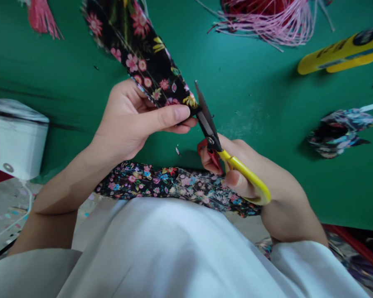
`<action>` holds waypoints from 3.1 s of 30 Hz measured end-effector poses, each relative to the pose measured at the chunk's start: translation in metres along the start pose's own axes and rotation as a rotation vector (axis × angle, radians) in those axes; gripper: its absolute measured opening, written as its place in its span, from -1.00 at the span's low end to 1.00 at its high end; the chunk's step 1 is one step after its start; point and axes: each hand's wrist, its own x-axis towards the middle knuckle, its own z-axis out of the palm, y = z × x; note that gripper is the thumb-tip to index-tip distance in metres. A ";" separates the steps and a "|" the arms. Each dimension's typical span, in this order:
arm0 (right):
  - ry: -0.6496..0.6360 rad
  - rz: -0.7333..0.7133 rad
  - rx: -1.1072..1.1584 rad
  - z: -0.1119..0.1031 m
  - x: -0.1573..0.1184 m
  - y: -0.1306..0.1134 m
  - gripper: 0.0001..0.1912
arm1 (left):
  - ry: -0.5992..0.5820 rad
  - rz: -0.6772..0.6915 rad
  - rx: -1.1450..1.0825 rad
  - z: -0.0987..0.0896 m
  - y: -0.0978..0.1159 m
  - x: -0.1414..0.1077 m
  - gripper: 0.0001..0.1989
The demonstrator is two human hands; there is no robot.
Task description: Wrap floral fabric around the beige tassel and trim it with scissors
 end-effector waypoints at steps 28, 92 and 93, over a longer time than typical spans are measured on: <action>0.043 -0.010 -0.080 -0.002 -0.002 0.001 -0.43 | -0.184 0.124 0.182 -0.015 -0.007 0.011 -0.80; 0.232 0.069 0.131 0.007 -0.004 -0.004 -0.38 | -0.154 0.380 0.220 -0.021 -0.011 0.008 -0.90; 0.211 0.071 0.121 0.007 -0.004 -0.005 -0.37 | -0.139 0.387 0.239 -0.021 -0.010 0.008 -0.90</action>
